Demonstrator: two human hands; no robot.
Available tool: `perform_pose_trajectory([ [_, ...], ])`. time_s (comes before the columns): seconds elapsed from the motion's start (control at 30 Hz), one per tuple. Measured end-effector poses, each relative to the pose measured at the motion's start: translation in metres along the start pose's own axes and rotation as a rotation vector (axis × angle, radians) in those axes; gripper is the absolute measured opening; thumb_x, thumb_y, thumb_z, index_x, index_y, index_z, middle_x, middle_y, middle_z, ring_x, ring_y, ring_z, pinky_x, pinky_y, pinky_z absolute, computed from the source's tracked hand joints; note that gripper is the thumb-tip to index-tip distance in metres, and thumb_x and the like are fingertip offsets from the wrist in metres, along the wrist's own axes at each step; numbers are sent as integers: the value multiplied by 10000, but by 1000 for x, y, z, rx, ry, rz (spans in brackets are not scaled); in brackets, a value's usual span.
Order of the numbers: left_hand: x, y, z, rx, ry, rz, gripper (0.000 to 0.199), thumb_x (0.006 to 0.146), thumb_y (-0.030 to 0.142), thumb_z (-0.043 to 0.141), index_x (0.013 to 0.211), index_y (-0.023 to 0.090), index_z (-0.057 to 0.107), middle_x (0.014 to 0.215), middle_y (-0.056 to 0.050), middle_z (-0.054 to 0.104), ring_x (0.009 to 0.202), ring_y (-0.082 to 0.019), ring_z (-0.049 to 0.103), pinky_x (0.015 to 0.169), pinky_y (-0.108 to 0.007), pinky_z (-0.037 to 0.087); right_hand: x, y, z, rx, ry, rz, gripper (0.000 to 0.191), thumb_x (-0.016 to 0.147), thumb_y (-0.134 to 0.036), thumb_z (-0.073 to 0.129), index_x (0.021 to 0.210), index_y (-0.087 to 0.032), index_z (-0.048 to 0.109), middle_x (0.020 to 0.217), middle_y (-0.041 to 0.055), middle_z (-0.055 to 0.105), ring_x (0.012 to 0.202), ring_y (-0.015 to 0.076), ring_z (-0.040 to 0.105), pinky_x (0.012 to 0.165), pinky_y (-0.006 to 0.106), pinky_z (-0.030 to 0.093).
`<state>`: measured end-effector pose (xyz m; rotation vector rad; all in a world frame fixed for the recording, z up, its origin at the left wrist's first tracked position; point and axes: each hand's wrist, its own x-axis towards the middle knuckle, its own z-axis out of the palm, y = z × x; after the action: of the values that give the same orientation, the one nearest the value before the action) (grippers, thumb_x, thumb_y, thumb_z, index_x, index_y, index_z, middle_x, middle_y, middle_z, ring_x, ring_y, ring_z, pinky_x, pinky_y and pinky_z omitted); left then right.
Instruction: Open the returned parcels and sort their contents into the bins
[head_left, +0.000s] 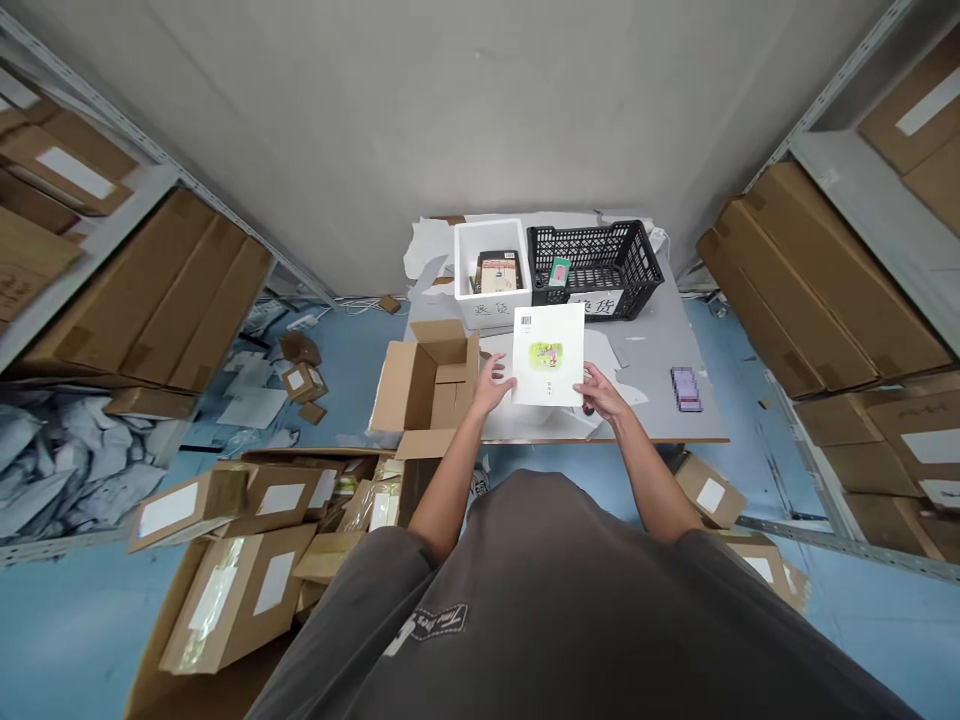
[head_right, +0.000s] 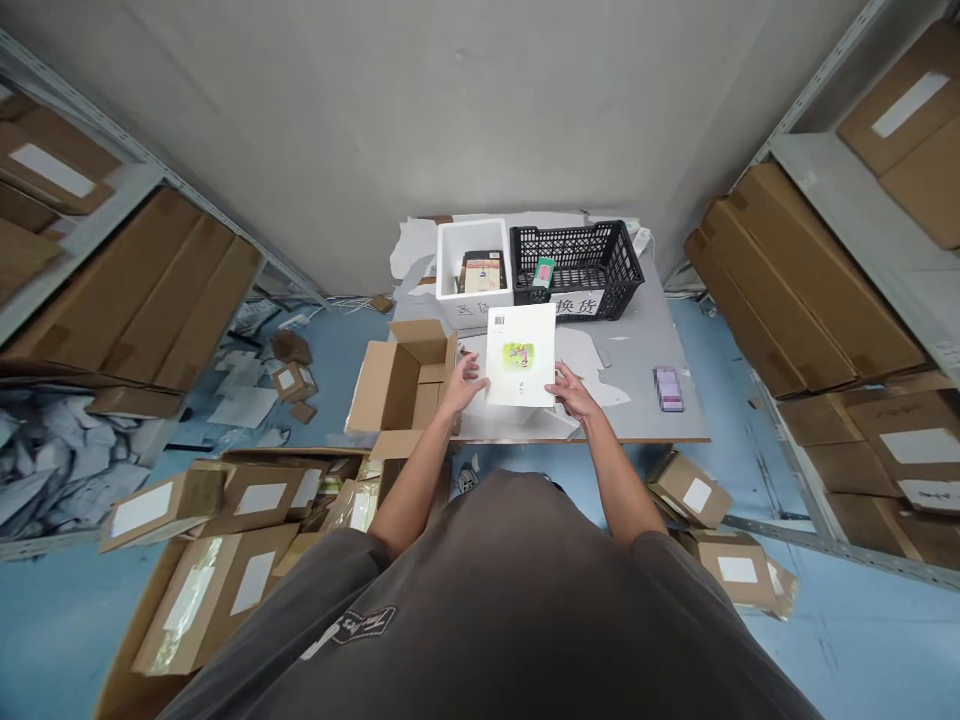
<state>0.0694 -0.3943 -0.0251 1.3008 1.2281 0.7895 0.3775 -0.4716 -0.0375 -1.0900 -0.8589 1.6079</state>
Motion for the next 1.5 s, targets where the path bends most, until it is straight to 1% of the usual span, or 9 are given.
perform_pose_trajectory([
  [0.17, -4, 39, 33, -9, -258, 156, 1084, 805, 446, 970, 1751, 306, 461, 1690, -182, 537, 1493, -371, 567, 1179, -513, 552, 14, -26, 23, -171, -62, -134, 719, 775, -444, 945, 1403, -329, 614, 1264, 56, 828, 977, 256, 799, 784, 369, 684],
  [0.27, -6, 52, 62, -51, -162, 165, 1267, 789, 433, 983, 1834, 305, 280, 1813, -189, 384, 1648, -406, 405, 1281, -550, 467, 22, -28, 44, -312, -94, -206, 656, 830, -461, 880, 1418, -306, 636, 1306, 89, 805, 1057, 288, 786, 797, 395, 686],
  [0.37, -7, 57, 73, -122, -48, 177, 1285, 820, 358, 940, 1855, 335, 178, 1809, -179, 389, 1576, -378, 512, 1287, -555, 465, 25, -22, 68, -419, -51, -330, 608, 865, -435, 814, 1432, -284, 656, 1389, 120, 759, 1233, 326, 741, 843, 403, 681],
  [0.53, -6, 66, 52, -279, -95, 224, 1212, 838, 231, 829, 1843, 399, 174, 1780, -152, 440, 1390, -303, 666, 1154, -482, 575, 16, -25, 87, -490, -54, -360, 667, 868, -430, 827, 1505, -318, 664, 1623, 127, 592, 1424, 347, 616, 879, 413, 688],
  [0.8, -14, 64, -8, -510, -359, 59, 1175, 815, 294, 903, 1808, 388, 283, 1607, -133, 642, 1315, -295, 721, 990, -368, 643, 25, -54, 22, -316, 231, -190, 815, 692, -431, 996, 1427, -350, 654, 1477, 94, 685, 1353, 338, 647, 1072, 511, 628],
  [0.93, -23, 53, -14, -570, -399, 24, 1221, 807, 317, 950, 1817, 366, 266, 1586, -139, 667, 1362, -316, 712, 1092, -429, 622, 25, -54, 17, -71, 147, 20, 797, 646, -386, 1005, 1334, -331, 608, 1281, 64, 798, 1178, 330, 771, 972, 502, 667],
  [1.1, -18, 47, -18, -541, -352, 14, 1185, 813, 329, 948, 1807, 367, 304, 1551, -135, 677, 1326, -308, 716, 1096, -455, 615, 15, -62, 26, 66, 10, -19, 680, 702, -400, 983, 1250, -320, 588, 1249, 54, 847, 1182, 338, 806, 994, 522, 681],
  [1.23, -9, 57, -23, -273, -9, 86, 994, 800, 310, 960, 1700, 313, 539, 1509, -140, 663, 1255, -287, 701, 1122, -462, 585, 18, -74, 27, 12, 109, -118, 726, 688, -401, 994, 1281, -326, 583, 1186, 40, 861, 1132, 338, 820, 970, 522, 691],
  [1.5, -1, 86, 58, -240, -51, 251, 1050, 795, 315, 982, 1731, 299, 506, 1727, -142, 512, 1603, -393, 462, 1307, -507, 430, 29, -68, 94, -280, 120, -380, 625, 774, -399, 915, 1356, -319, 702, 1300, 83, 798, 1241, 323, 753, 1087, 494, 648],
])
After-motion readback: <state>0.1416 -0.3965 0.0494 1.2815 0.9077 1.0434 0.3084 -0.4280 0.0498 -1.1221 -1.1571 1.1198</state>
